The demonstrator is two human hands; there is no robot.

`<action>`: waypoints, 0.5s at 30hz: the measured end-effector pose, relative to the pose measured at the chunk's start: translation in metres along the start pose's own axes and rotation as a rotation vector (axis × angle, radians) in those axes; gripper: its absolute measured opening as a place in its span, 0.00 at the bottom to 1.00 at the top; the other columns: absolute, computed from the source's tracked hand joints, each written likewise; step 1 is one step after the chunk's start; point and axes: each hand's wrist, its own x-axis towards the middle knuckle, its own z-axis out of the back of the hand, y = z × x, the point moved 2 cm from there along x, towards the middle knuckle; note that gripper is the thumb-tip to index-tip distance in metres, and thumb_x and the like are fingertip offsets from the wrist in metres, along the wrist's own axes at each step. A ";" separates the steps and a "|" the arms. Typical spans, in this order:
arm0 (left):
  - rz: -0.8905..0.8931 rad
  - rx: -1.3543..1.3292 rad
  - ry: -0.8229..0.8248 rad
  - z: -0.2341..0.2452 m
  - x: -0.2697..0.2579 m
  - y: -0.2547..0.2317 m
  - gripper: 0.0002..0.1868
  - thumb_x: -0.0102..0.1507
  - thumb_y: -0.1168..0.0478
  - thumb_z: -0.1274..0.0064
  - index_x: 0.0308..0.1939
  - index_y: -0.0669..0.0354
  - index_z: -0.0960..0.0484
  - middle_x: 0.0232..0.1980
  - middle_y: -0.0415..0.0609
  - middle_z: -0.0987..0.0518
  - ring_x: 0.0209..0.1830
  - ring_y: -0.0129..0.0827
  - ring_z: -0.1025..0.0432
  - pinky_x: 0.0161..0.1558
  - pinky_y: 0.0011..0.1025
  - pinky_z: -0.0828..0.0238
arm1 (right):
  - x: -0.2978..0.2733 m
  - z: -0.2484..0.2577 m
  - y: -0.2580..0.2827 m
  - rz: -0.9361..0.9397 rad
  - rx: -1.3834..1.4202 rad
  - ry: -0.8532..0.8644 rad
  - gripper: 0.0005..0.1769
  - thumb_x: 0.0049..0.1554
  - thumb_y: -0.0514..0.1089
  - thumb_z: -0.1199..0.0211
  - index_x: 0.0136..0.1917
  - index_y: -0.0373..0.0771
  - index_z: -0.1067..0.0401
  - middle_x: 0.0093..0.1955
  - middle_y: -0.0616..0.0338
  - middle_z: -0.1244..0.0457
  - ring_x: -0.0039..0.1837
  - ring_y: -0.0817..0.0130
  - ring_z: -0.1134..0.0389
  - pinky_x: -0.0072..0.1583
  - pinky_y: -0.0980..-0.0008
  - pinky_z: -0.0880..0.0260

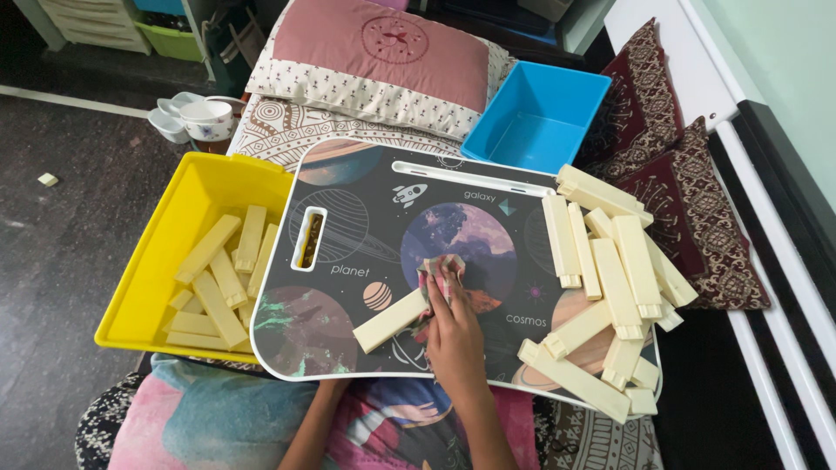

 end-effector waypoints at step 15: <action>-0.018 -0.062 0.561 0.000 -0.012 -0.012 0.34 0.65 0.44 0.52 0.70 0.58 0.35 0.74 0.62 0.37 0.77 0.54 0.46 0.75 0.47 0.54 | -0.003 0.002 -0.002 -0.027 0.074 -0.006 0.34 0.57 0.31 0.46 0.77 0.42 0.38 0.79 0.41 0.46 0.78 0.41 0.45 0.72 0.51 0.40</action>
